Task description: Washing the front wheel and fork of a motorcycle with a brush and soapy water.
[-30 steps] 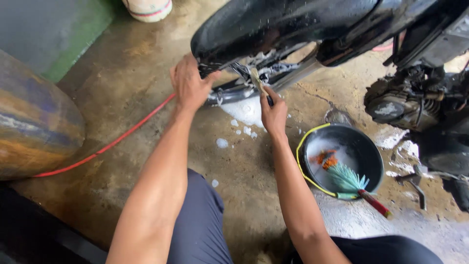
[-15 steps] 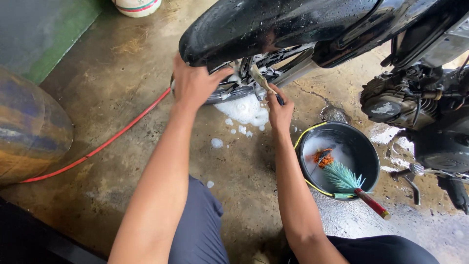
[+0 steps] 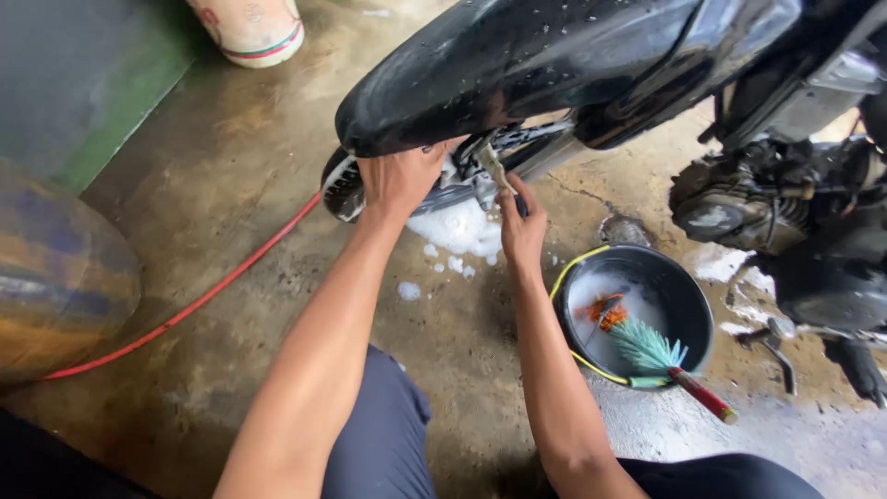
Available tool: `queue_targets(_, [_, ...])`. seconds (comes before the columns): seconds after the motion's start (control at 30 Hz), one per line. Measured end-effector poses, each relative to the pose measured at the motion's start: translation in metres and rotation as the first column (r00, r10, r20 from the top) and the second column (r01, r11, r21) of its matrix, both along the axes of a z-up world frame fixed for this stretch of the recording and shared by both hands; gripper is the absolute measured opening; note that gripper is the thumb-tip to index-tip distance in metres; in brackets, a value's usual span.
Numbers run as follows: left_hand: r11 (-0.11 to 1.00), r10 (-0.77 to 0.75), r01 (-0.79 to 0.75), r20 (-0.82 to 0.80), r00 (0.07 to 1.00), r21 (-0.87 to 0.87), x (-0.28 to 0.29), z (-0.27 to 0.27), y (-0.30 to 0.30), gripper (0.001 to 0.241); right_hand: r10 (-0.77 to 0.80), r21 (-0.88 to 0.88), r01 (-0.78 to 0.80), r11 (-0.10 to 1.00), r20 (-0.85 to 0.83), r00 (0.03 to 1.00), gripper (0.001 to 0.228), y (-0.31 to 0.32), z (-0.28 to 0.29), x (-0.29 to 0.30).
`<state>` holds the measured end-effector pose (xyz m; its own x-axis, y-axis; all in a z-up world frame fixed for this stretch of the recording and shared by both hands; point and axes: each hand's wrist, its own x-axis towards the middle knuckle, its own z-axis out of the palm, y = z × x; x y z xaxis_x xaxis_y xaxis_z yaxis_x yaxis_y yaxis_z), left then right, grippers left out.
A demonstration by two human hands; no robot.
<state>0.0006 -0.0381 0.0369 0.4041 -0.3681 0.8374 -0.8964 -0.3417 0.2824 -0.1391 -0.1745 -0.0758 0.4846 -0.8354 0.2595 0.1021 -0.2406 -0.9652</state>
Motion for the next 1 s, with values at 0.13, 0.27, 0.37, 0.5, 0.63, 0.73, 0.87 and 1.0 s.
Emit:
queue_targets(0.13, [0.988,0.002,-0.001,-0.004,1.0,0.156,-0.018,-0.01,-0.022,0.055,0.008,-0.02,-0.007,1.0,0.013,1.0,0.031,-0.002,0.004,-0.011])
queue_targets(0.27, [0.929,0.032,-0.03,-0.001,0.999,0.368,-0.037,-0.025,-0.02,0.073,-0.046,-0.059,0.047,0.997,0.009,0.999,0.026,0.006,0.016,-0.034])
queue_targets(0.37, [0.865,0.027,-0.029,0.011,1.0,0.502,-0.057,-0.028,-0.026,0.092,-0.086,-0.116,0.077,0.99,-0.068,0.994,0.023,-0.019,0.003,-0.057])
queue_targets(0.5, [0.721,-0.247,0.305,-0.18,0.952,0.623,-0.114,-0.007,-0.021,0.083,-0.203,-0.197,0.17,0.966,-0.16,0.966,0.023,-0.063,-0.015,-0.094])
queue_targets(0.63, [0.398,-0.444,0.381,-0.189,0.876,0.835,-0.142,-0.055,-0.039,0.091,-0.281,-0.199,0.222,0.955,-0.354,0.892,0.03,-0.078,-0.02,-0.148])
queue_targets(0.73, [0.328,-0.46,0.406,-0.231,0.857,0.853,-0.153,-0.075,-0.066,0.086,-0.325,-0.224,0.24,0.944,-0.525,0.787,0.037,-0.096,-0.028,-0.177])
queue_targets(0.87, [0.223,-0.441,0.413,-0.286,0.851,0.883,-0.163,-0.11,-0.098,0.07,-0.295,-0.191,0.239,0.952,-0.784,0.546,0.044,-0.106,-0.075,-0.201])
queue_targets(1.0, [0.204,-0.473,0.385,-0.254,0.844,0.9,-0.17,-0.146,-0.12,0.053,-0.216,-0.094,0.245,0.965,-0.816,0.536,0.048,-0.105,-0.14,-0.214])
